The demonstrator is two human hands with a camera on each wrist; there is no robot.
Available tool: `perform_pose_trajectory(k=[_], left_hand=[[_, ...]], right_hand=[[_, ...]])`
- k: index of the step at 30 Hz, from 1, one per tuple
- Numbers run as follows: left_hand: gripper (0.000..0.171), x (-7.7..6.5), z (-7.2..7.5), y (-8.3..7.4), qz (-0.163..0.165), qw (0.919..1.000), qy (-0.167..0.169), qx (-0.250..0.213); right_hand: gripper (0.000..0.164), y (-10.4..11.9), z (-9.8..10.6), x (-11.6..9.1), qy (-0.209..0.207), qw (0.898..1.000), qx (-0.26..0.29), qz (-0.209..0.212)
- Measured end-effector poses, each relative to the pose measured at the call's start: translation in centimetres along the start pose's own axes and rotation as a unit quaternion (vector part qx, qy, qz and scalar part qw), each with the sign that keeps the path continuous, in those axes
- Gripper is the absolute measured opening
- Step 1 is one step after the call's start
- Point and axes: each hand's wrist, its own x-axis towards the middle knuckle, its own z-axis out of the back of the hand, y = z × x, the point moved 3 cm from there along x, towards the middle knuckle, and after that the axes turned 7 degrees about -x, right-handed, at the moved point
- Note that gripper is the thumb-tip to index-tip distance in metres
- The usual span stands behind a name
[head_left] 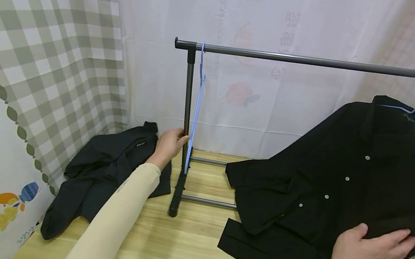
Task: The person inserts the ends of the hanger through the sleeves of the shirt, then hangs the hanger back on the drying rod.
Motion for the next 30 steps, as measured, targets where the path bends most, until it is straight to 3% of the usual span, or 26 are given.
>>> perform_pose_trajectory(k=[3,7,11,15,20,22,25,30], left_hand=[[0.028,0.0,0.2,0.1,0.006,1.0,-0.003,-0.005],[0.028,0.0,0.3,0.4,0.008,0.9999,-0.006,-0.006],[0.028,0.1,0.2,0.5,0.004,1.0,-0.007,-0.005],[0.028,0.3,0.0,0.7,0.003,0.9999,-0.007,-0.007],[0.028,0.4,-0.3,0.7,-0.002,1.0,-0.007,-0.002],[0.028,0.4,-0.4,0.6,-0.003,1.0,-0.009,-0.001],[0.028,0.3,-0.4,0.6,-0.005,0.9999,-0.009,-0.005],[0.029,0.2,-0.4,0.6,-0.009,0.9998,-0.015,-0.003]], right_hand=[[0.073,0.2,-0.9,-1.7,0.029,1.0,0.004,0.009],[0.073,0.6,-2.4,-3.9,0.097,0.995,0.007,0.013],[0.069,0.9,-4.0,-6.1,0.189,0.981,-0.011,0.036],[0.062,1.2,-5.1,-7.6,0.299,0.949,-0.052,0.081],[0.057,1.8,-5.9,-8.5,0.43,0.888,-0.095,0.133],[0.056,2.1,-6.1,-8.8,0.461,0.87,-0.097,0.145],[0.054,2.5,-6.5,-9.2,0.485,0.856,-0.096,0.153],[0.05,3.2,-7.3,-10.1,0.491,0.85,-0.087,0.17]])
